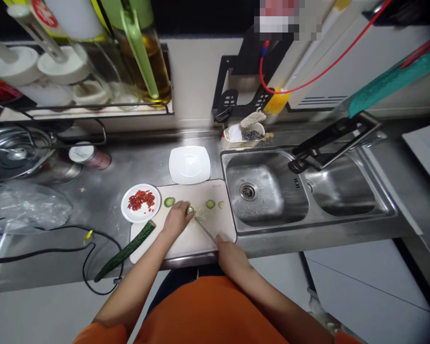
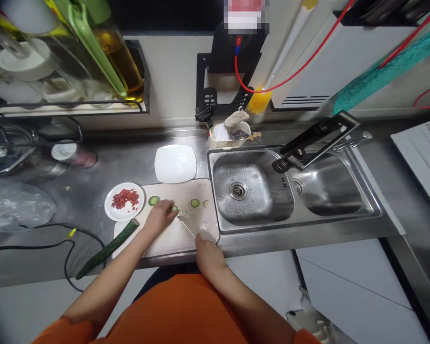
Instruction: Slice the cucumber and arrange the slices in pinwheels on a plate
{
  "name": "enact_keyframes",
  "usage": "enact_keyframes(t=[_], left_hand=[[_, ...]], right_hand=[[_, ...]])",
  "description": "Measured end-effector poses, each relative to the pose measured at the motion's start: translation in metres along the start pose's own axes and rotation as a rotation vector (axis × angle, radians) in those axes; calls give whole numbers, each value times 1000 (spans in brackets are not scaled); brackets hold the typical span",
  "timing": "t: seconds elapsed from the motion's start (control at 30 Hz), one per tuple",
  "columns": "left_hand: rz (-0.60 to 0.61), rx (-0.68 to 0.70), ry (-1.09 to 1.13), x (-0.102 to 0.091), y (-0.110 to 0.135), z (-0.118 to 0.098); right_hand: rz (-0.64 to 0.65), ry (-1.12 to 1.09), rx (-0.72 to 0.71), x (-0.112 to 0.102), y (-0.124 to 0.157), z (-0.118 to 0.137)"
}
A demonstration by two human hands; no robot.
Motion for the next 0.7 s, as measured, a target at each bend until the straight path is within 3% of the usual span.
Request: enact_keyframes(t=[0.17,0.37,0.43,0.6,0.7], left_hand=[[-57,-58,-21,12,9,-8],[64,233,80,4,8,-5],[62,260,96,2,12,-2],[-139,22,72,7,27,3],[-180,-50,64,14,33,0]], right_hand=[[0,6,37,-8,5,-4],[0,2,54,-13,3,-7],[-7,9,52,-12,1,-6],[-33,33,39,-12,-2,-1],[-37,53,19,-14,-3,5]])
Point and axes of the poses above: each hand's wrist, its own y-axis away from the middle knuckle, its own x-axis out of the palm, z = x × y, the point moved 2 cm from there along -y, towards the middle knuckle, and after that the axes turned 3 degrees about y, right-handed, at the moved point
